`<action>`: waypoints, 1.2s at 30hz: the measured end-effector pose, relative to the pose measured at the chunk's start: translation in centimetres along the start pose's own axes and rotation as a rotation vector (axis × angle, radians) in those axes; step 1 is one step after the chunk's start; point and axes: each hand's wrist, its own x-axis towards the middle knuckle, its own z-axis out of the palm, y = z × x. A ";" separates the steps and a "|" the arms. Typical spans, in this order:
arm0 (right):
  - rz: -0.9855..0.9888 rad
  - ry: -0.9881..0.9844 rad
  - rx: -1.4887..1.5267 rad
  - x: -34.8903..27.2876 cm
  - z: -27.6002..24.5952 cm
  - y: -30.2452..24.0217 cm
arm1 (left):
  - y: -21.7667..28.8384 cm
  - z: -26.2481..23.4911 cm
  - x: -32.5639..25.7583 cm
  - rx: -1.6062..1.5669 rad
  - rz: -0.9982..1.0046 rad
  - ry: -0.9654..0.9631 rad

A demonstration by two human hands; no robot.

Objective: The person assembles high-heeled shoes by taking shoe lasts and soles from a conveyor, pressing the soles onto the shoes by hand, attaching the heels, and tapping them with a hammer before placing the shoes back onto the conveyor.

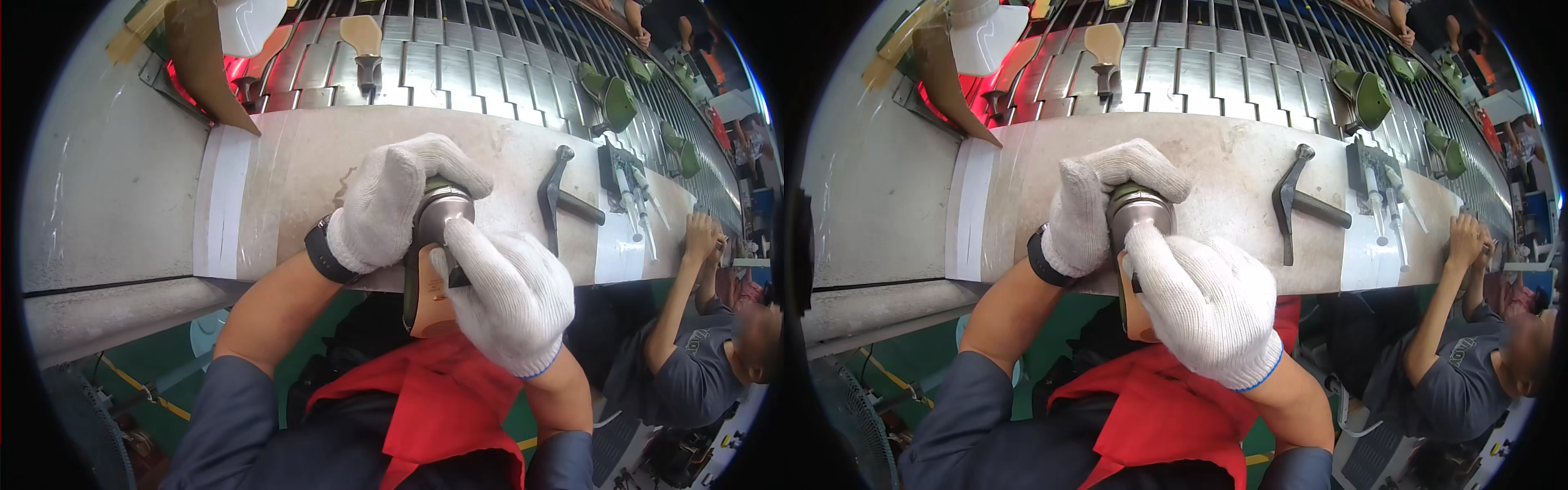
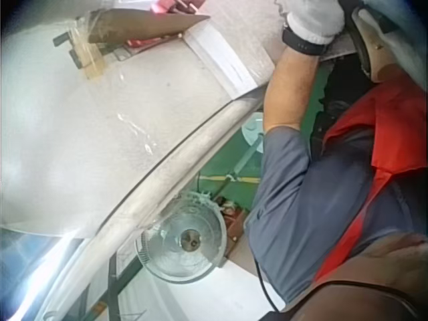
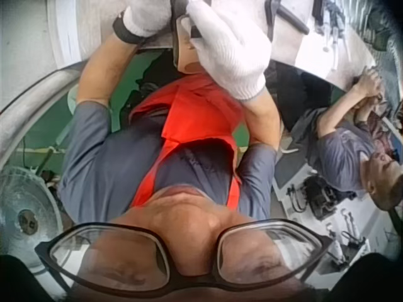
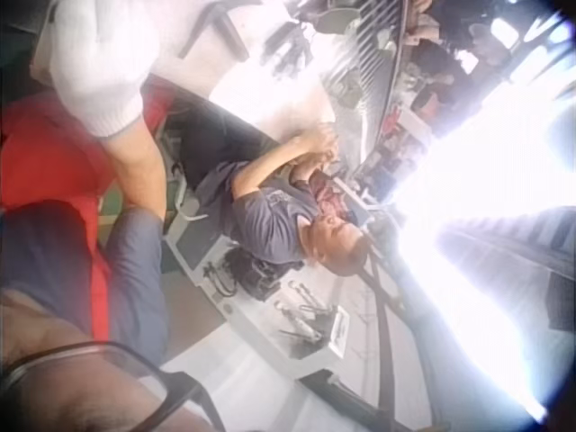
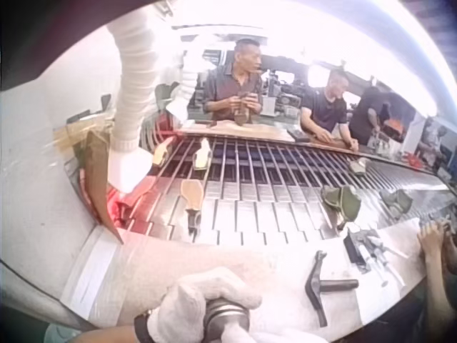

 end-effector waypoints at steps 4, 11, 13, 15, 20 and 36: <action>-0.009 0.042 0.008 0.4 0.5 -0.3 | -0.3 -0.4 -0.4 -0.008 0.004 0.013; 0.071 0.150 0.177 2.9 2.7 1.6 | 0.2 -1.1 0.6 -0.313 -0.273 0.118; 0.635 0.078 0.707 2.7 2.5 2.3 | -0.4 -2.4 1.1 -0.373 -0.367 0.131; 0.895 0.041 0.958 0.6 2.6 3.8 | -1.7 -3.0 1.4 -0.396 -0.260 0.149; 0.954 0.046 0.669 -1.1 0.3 1.8 | -0.1 -0.7 1.9 -0.260 -0.315 0.149; 0.251 -0.238 -0.365 3.1 -0.9 2.2 | -1.2 2.9 3.6 0.062 -0.005 0.127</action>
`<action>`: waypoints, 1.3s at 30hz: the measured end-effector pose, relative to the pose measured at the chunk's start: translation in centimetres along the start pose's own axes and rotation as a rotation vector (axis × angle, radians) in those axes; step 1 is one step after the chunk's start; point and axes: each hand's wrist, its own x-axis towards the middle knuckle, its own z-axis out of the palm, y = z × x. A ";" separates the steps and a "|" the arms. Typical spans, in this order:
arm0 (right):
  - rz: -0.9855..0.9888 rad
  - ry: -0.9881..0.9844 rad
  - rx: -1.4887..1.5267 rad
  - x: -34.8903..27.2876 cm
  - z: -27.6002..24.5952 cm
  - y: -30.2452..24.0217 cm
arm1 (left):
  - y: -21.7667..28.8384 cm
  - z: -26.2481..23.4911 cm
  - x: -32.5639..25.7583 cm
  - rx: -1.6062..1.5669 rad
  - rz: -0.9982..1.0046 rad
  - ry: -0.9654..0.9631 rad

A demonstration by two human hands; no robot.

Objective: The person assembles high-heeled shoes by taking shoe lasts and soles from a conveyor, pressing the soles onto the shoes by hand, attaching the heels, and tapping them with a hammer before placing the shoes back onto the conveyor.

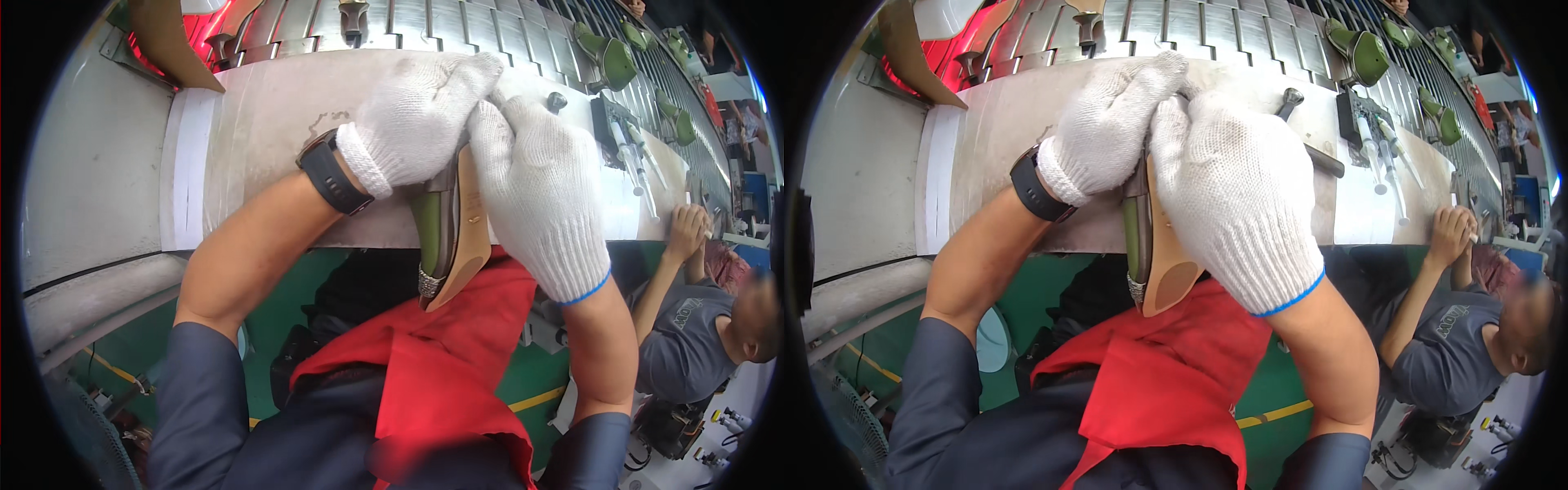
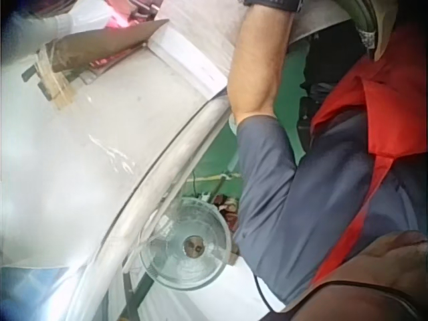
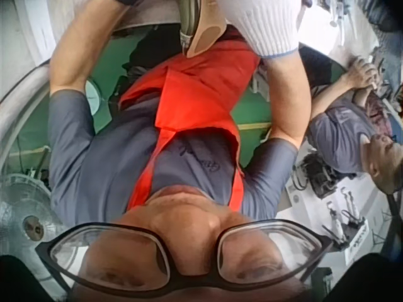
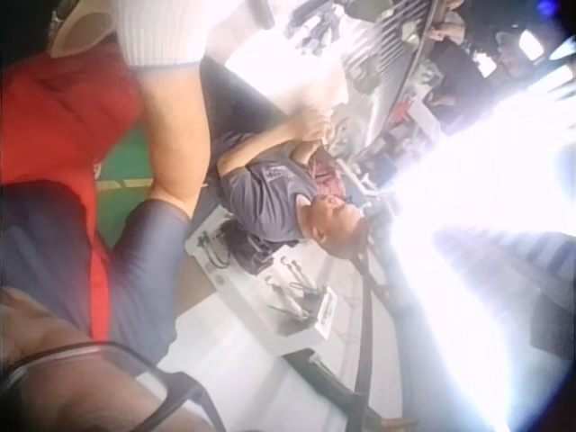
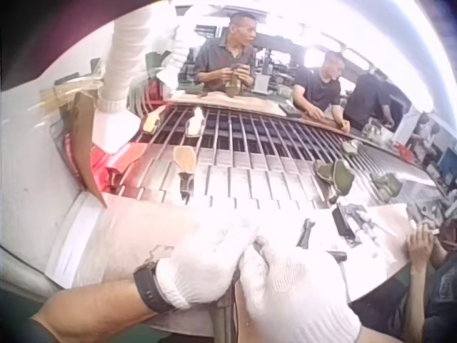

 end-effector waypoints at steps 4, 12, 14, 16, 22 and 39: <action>0.158 0.030 0.311 0.5 -0.2 -0.3 | 0.4 -0.6 -0.3 -0.034 -0.111 -0.023; 0.485 -0.236 0.868 -1.9 1.9 1.9 | -0.3 -0.9 -0.6 -0.016 0.061 -0.059; 0.446 -0.247 0.828 -1.7 1.6 1.6 | -0.3 -0.5 -0.5 -0.044 0.000 -0.042; 0.400 -0.257 0.796 -1.6 1.6 0.6 | -0.5 -0.2 -0.4 -0.058 -0.023 -0.029; 0.503 -0.264 0.880 -2.1 2.1 1.3 | -0.7 -0.4 0.0 0.016 0.009 -0.047; 0.562 -0.120 0.852 -5.0 3.9 0.1 | 0.3 0.1 -0.5 0.001 -0.099 -0.006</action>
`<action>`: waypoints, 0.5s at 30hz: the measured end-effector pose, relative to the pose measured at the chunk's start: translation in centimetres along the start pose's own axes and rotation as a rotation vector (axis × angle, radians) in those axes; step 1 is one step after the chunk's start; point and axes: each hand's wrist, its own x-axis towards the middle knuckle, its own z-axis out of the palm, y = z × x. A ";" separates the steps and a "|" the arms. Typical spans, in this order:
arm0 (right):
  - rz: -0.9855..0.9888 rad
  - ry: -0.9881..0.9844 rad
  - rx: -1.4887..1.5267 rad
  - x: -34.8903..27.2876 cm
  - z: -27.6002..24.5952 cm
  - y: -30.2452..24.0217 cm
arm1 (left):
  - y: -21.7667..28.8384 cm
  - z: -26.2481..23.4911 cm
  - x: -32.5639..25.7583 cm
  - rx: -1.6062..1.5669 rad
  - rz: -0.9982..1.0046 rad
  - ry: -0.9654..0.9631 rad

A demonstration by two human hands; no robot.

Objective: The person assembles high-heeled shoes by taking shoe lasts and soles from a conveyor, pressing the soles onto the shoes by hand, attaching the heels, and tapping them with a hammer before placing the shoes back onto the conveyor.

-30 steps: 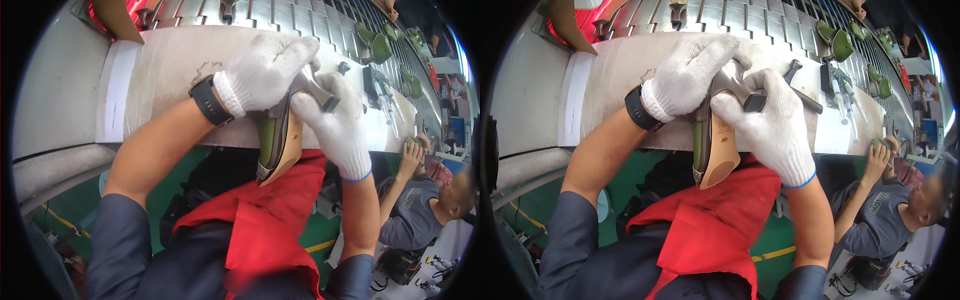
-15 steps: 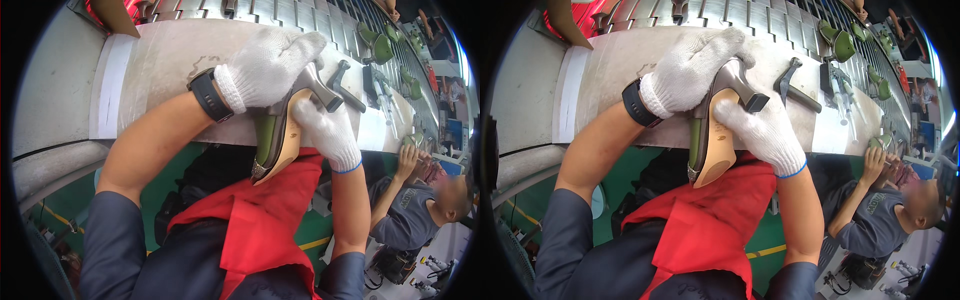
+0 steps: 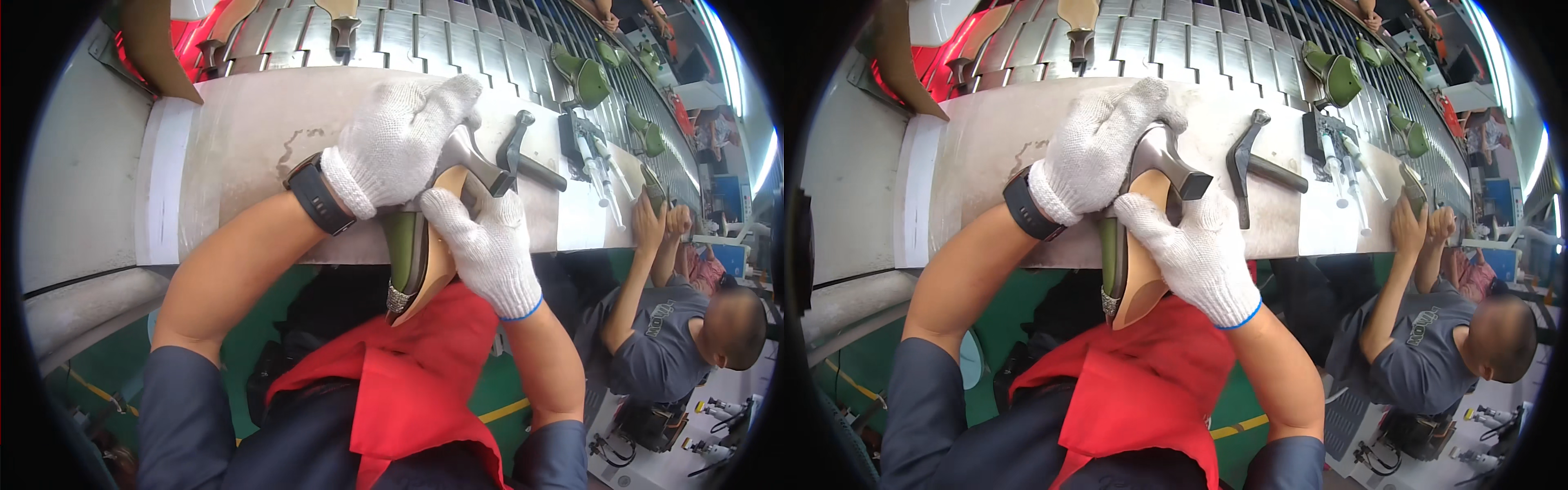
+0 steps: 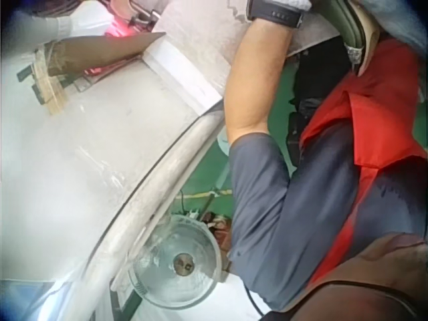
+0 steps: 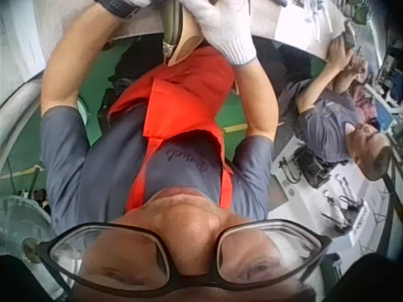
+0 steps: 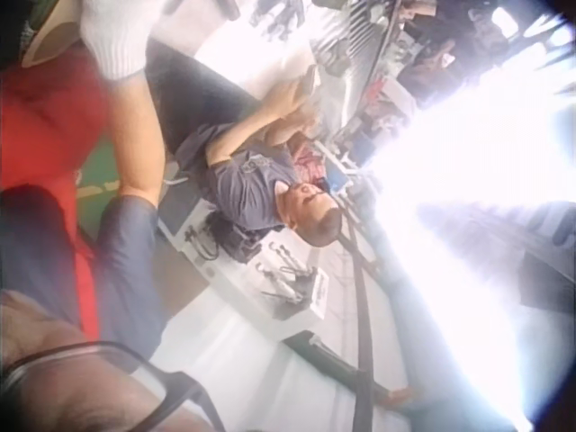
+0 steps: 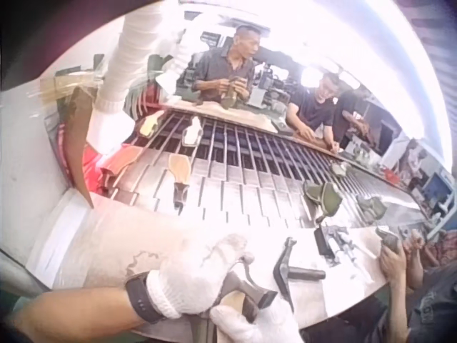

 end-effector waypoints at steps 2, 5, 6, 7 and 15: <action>0.052 -0.073 0.187 0.0 -0.5 -0.8 | -0.7 -0.1 0.2 -0.017 0.007 0.003; 0.067 -0.171 0.393 -1.2 -1.3 -0.8 | -0.4 0.0 0.3 -0.068 -0.038 -0.011; 0.020 -0.195 0.422 -1.7 -1.5 -0.7 | -0.1 0.1 0.3 -0.087 -0.085 -0.024; 0.052 -0.208 0.406 -1.8 -1.4 -0.5 | -0.4 0.4 0.5 -0.056 -0.034 0.006; 0.165 -0.124 0.392 1.4 -0.7 -3.0 | 0.3 -2.6 0.7 0.248 0.106 -0.320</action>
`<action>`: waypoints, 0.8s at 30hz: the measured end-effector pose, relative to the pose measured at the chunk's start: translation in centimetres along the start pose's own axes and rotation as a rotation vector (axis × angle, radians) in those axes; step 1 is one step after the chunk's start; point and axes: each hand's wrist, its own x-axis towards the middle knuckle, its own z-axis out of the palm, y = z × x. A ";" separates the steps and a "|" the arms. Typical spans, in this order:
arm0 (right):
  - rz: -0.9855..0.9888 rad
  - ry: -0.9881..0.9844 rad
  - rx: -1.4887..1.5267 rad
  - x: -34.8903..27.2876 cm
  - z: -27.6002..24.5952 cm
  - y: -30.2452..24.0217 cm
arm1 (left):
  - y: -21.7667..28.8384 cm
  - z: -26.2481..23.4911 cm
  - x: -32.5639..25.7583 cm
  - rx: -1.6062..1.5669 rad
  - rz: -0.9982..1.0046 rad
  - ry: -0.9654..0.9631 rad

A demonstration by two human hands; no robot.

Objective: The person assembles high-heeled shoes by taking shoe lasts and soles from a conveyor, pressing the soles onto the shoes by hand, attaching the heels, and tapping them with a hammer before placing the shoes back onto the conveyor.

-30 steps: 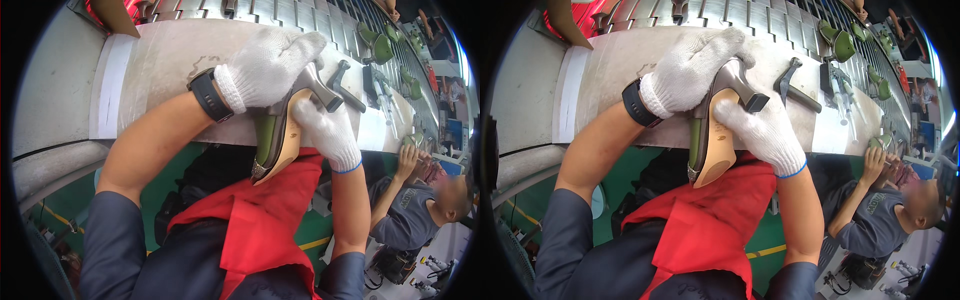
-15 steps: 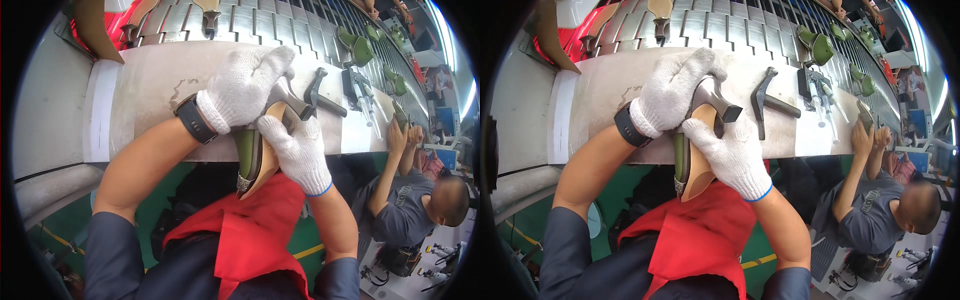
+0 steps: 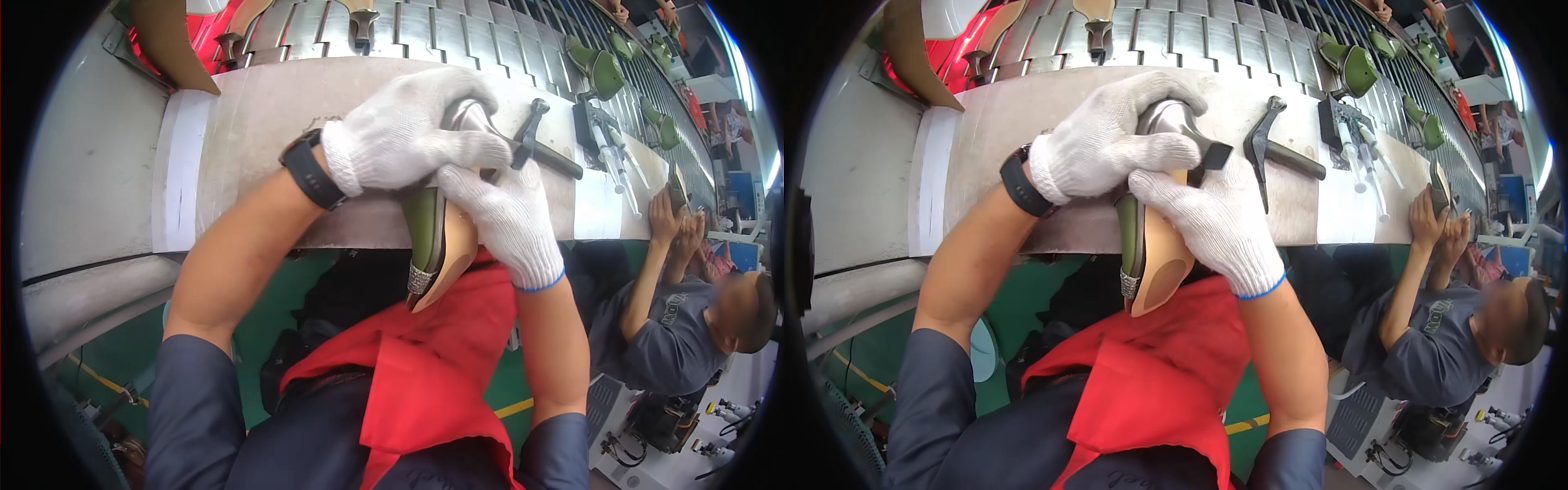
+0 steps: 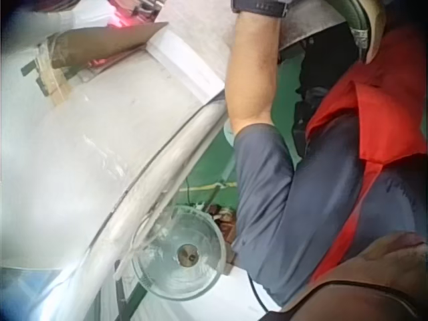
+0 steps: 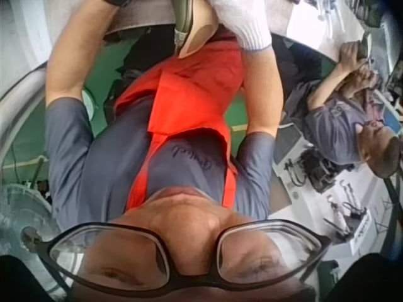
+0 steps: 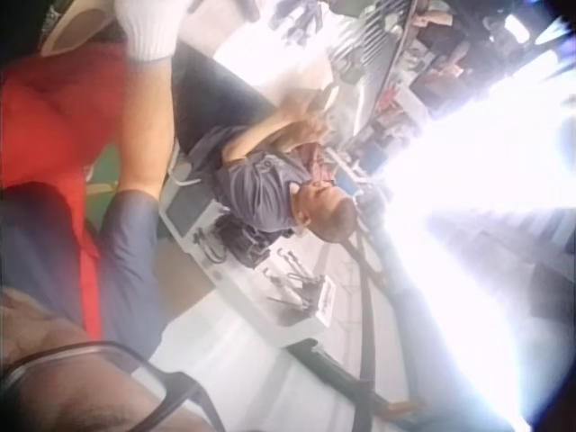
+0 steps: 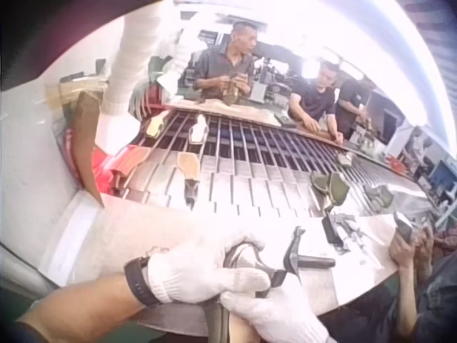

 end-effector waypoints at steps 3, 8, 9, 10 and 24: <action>-0.141 -0.013 -0.329 0.2 0.2 0.1 | 0.7 -2.6 -1.7 0.039 -0.094 -0.001; -0.430 -0.034 -0.914 -2.1 -1.9 -0.8 | 0.7 -2.3 -10.7 0.289 0.068 0.384; -0.621 0.044 -1.109 -1.9 -2.1 -0.8 | 0.8 -1.1 -11.8 0.339 0.216 0.431; -0.669 0.112 -1.171 -1.5 -2.5 -0.3 | 0.9 -0.4 -13.0 0.383 0.209 0.377; -0.834 0.058 -1.013 -0.5 -0.9 2.6 | 3.8 -0.8 -11.2 0.106 -0.327 0.177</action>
